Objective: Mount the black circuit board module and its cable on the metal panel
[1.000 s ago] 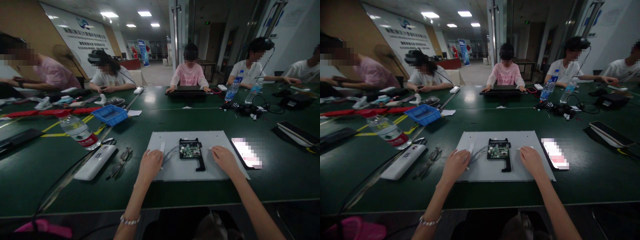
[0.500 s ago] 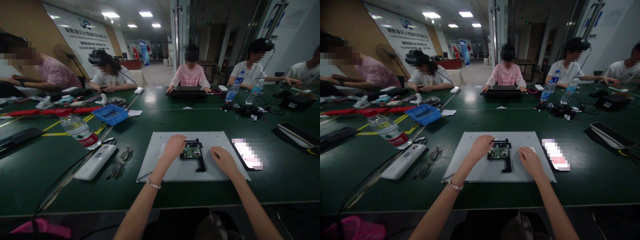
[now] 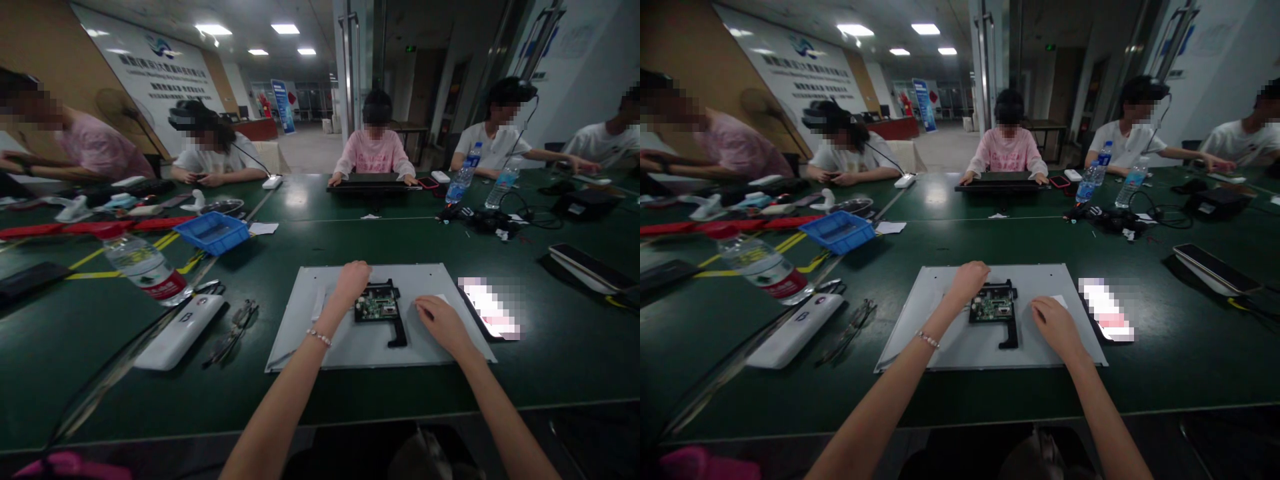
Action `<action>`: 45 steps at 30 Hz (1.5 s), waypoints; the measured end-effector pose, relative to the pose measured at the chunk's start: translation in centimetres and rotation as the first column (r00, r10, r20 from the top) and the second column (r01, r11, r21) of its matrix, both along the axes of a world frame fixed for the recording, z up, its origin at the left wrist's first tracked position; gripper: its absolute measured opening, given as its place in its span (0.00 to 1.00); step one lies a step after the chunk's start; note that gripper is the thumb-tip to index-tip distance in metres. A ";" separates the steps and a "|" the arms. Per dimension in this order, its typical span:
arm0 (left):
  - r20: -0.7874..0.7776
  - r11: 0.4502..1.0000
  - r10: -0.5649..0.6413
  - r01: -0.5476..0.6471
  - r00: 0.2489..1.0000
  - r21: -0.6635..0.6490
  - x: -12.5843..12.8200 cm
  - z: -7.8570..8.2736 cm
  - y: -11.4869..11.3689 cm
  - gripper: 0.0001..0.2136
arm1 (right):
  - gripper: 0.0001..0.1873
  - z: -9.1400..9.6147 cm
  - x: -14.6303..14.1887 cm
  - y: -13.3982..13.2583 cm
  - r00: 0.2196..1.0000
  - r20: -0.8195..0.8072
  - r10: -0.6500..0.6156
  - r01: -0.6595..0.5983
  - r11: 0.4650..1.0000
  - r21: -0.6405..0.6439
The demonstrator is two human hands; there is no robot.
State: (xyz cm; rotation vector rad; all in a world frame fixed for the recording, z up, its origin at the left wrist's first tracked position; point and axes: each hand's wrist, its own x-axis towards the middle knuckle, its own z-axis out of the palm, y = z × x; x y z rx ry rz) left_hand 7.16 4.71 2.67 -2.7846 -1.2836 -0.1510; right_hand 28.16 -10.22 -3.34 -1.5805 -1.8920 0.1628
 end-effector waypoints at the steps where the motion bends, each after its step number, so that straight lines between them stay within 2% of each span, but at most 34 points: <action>1: 0.001 1.000 0.003 -0.003 1.000 0.008 0.3 0.0 0.2 0.10 | 0.15 0.0 0.0 0.0 1.000 0.000 -0.004 0.004 1.000 -0.002; 5: -0.011 1.000 0.011 -0.011 1.000 -0.003 1.5 -0.3 0.7 0.11 | 0.14 0.0 0.1 0.1 1.000 -0.003 -0.005 0.005 1.000 -0.017; 8: -0.004 1.000 0.018 -0.018 1.000 -0.020 1.5 -0.4 0.6 0.12 | 0.14 0.2 0.0 -0.1 1.000 -0.007 0.002 -0.002 1.000 -0.021; 14: 0.080 1.000 0.010 -0.008 0.997 -0.028 -1.1 0.6 -1.0 0.13 | 0.15 0.2 0.0 -0.1 1.000 -0.001 -0.015 0.015 1.000 -0.027; 16: 0.135 0.999 0.018 -0.013 0.991 -0.037 -2.3 0.6 -1.9 0.17 | 0.15 0.1 0.1 0.0 1.000 -0.006 -0.026 0.026 0.999 -0.024; 18: 0.240 0.994 0.006 0.019 0.971 -0.104 -3.5 0.2 -2.8 0.25 | 0.15 0.0 0.2 0.0 0.999 -0.010 -0.046 0.045 0.999 -0.025; 20: 0.357 0.967 -0.023 0.112 0.934 -0.230 -4.5 -0.3 -3.5 0.34 | 0.16 -0.2 0.5 0.0 0.995 -0.012 -0.100 0.100 0.995 -0.032; 22: 0.433 0.906 -0.048 0.221 0.900 -0.360 -5.2 -0.8 -3.9 0.42 | 0.17 -0.4 0.7 0.0 0.983 -0.003 -0.185 0.185 0.982 -0.046; 25: 0.484 0.817 -0.042 0.309 0.874 -0.487 -5.8 -1.4 -3.8 0.47 | 0.17 -0.7 1.1 -0.1 0.963 0.010 -0.268 0.269 0.961 -0.067; 30: 0.503 0.763 -0.047 0.356 0.863 -0.540 -6.2 -1.9 -3.3 0.52 | 0.19 -1.2 1.0 0.2 0.979 0.036 -0.202 0.204 0.976 -0.076; 35: 0.501 0.766 -0.047 0.353 0.864 -0.537 -6.4 -2.0 -3.5 0.53 | 0.17 -0.6 0.3 0.7 0.980 0.080 -0.183 0.190 0.976 -0.102; 41: 0.500 0.808 -0.055 0.333 0.864 -0.486 -6.7 -2.1 -3.7 0.54 | 0.14 0.1 0.3 1.3 0.974 0.156 -0.162 0.183 0.974 -0.133; 45: 0.480 0.814 -0.067 0.326 0.875 -0.480 -7.1 -2.2 -3.6 0.55 | 0.16 1.6 -0.4 2.8 0.975 0.173 -0.141 0.158 0.984 -0.086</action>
